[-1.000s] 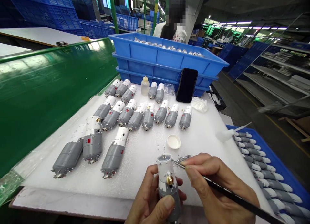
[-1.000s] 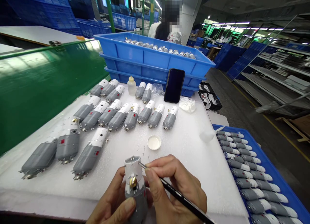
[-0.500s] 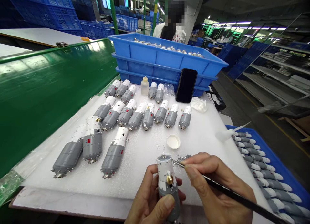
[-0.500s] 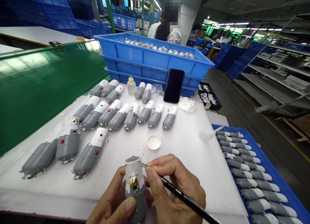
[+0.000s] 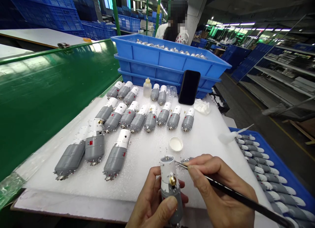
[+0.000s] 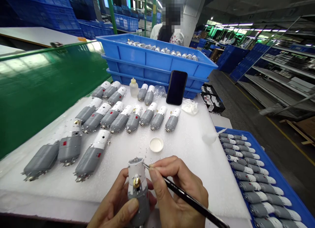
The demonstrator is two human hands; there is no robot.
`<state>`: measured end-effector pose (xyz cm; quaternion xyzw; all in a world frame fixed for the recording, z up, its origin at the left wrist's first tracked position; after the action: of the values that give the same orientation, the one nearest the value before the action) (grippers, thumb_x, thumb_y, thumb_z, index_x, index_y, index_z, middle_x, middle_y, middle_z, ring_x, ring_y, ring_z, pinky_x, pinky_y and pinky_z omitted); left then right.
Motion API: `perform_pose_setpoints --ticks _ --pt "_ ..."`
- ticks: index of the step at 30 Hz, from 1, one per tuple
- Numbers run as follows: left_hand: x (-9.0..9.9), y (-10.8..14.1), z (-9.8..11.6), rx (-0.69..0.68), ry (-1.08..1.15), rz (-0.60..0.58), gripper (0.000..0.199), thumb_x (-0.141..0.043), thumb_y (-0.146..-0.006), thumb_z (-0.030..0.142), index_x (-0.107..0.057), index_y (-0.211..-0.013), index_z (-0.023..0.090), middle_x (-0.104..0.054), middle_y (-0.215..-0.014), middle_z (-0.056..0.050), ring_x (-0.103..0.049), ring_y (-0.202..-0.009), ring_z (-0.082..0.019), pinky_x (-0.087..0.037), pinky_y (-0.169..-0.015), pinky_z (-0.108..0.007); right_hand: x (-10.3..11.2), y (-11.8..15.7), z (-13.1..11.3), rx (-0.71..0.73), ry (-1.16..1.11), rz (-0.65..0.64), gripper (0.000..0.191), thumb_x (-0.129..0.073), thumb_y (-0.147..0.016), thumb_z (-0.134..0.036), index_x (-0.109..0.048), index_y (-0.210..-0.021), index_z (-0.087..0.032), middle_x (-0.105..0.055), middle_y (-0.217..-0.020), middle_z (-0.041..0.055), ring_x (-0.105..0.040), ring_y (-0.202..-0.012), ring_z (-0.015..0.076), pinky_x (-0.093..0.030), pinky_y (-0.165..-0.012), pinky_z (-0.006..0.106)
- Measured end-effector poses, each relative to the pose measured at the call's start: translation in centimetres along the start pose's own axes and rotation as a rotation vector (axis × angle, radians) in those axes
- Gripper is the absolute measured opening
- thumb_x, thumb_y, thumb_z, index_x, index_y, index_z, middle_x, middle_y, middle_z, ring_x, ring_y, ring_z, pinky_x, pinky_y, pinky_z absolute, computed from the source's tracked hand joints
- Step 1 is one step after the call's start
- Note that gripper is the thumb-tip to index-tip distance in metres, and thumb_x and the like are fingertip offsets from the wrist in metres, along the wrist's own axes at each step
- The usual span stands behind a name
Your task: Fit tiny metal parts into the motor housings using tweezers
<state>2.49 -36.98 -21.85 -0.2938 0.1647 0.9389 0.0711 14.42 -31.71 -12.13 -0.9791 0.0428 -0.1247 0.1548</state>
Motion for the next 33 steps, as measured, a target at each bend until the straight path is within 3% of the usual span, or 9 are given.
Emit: perform_pose_setpoints --ticks 3,7,10,12,15,19,22,29,33 --pt "0.0 -0.1 -0.1 0.003 0.025 -0.003 0.041 -0.068 -0.088 0.049 -0.053 -0.121 0.03 -0.063 -0.116 -0.005 -0.063 -0.104 -0.023 -0.046 -0.092 -0.038 -0.2 -0.1 -0.2 0.031 -0.001 -0.023 0.016 -0.069 -0.086 -0.024 -0.065 -0.071 -0.022 -0.069 -0.076 -0.0016 -0.068 -0.074 0.0111 -0.052 -0.06 0.013" --pt "0.1 -0.1 -0.2 0.0 0.052 0.012 0.04 -0.07 -0.087 0.047 -0.056 -0.12 0.029 -0.064 -0.116 -0.005 -0.065 -0.103 -0.023 -0.048 -0.093 -0.038 0.2 -0.1 0.4 -0.029 -0.066 0.022 0.016 -0.069 -0.087 -0.026 -0.064 -0.072 -0.022 -0.069 -0.079 -0.0012 -0.068 -0.076 0.0109 -0.053 -0.061 0.012" --pt "0.3 0.1 0.1 -0.014 0.047 0.069 0.041 -0.073 -0.085 0.046 -0.06 -0.118 0.026 -0.068 -0.112 -0.007 -0.068 -0.101 -0.024 -0.051 -0.087 -0.034 0.3 -0.4 0.0 0.047 -0.053 -0.07 0.01 -0.07 -0.086 -0.023 -0.065 -0.078 -0.022 -0.071 -0.083 -0.0007 -0.07 -0.078 0.0115 -0.056 -0.066 0.013" --pt "0.5 0.2 0.5 -0.007 0.065 0.124 0.042 -0.074 -0.085 0.044 -0.061 -0.119 0.023 -0.071 -0.113 -0.009 -0.07 -0.099 -0.025 -0.054 -0.083 -0.032 0.9 -0.6 -0.2 0.099 -0.061 -0.103 0.007 -0.07 -0.087 -0.02 -0.066 -0.082 -0.022 -0.072 -0.086 0.0003 -0.07 -0.078 0.0118 -0.056 -0.067 0.015" --pt "0.7 0.5 1.1 0.014 0.194 0.202 0.04 -0.072 -0.088 0.039 -0.065 -0.119 0.016 -0.074 -0.114 -0.012 -0.071 -0.103 -0.026 -0.058 -0.088 -0.034 2.7 -0.5 0.2 0.128 -0.142 -0.056 0.007 -0.069 -0.088 -0.017 -0.066 -0.084 -0.021 -0.071 -0.088 0.0021 -0.068 -0.075 0.0122 -0.056 -0.067 0.018" --pt "0.7 0.7 1.8 0.054 0.427 0.299 0.031 -0.069 -0.091 0.034 -0.07 -0.111 0.01 -0.077 -0.109 -0.013 -0.072 -0.104 -0.026 -0.058 -0.096 -0.036 3.6 0.7 1.4 0.064 -0.127 -0.066 0.009 -0.067 -0.09 -0.019 -0.064 -0.082 -0.02 -0.069 -0.087 0.004 -0.066 -0.078 0.0145 -0.055 -0.069 0.021" --pt "0.4 0.7 2.1 0.062 0.519 0.347 0.023 -0.065 -0.094 0.027 -0.071 -0.108 0.01 -0.077 -0.107 -0.013 -0.073 -0.104 -0.026 -0.062 -0.09 -0.037 3.5 1.5 1.7 0.04 -0.04 -0.103 0.014 -0.066 -0.092 -0.023 -0.063 -0.078 -0.021 -0.068 -0.082 0.0025 -0.067 -0.081 0.0141 -0.055 -0.07 0.019" --pt "-0.4 0.7 2.0 0.067 0.573 0.42 0.017 -0.062 -0.096 0.022 -0.071 -0.09 0.01 -0.079 -0.094 -0.009 -0.075 -0.097 -0.021 -0.064 -0.081 -0.028 3.7 2.1 1.4 0.06 -0.005 -0.089 0.019 -0.065 -0.092 -0.028 -0.064 -0.075 -0.021 -0.068 -0.077 0.002 -0.065 -0.07 0.0136 -0.053 -0.06 0.019" --pt "-0.1 0.6 1.9 0.05 0.546 0.447 0.012 -0.066 -0.094 0.023 -0.069 -0.087 0.013 -0.078 -0.091 -0.007 -0.074 -0.096 -0.019 -0.064 -0.081 -0.028 4.2 2.6 2.9 -0.033 -0.071 -0.072 0.032 -0.056 -0.097 -0.036 -0.067 -0.073 -0.019 -0.068 -0.082 0.0057 -0.064 -0.074 0.0168 -0.051 -0.059 0.022"
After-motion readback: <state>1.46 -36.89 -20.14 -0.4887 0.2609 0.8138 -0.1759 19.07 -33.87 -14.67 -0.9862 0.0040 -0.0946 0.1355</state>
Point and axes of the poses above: each hand's wrist, its own y-axis away from the middle knuckle, its own x-axis out of the back of the hand, z = x × y, the point moved 9 cm from there along -y, towards the middle knuckle
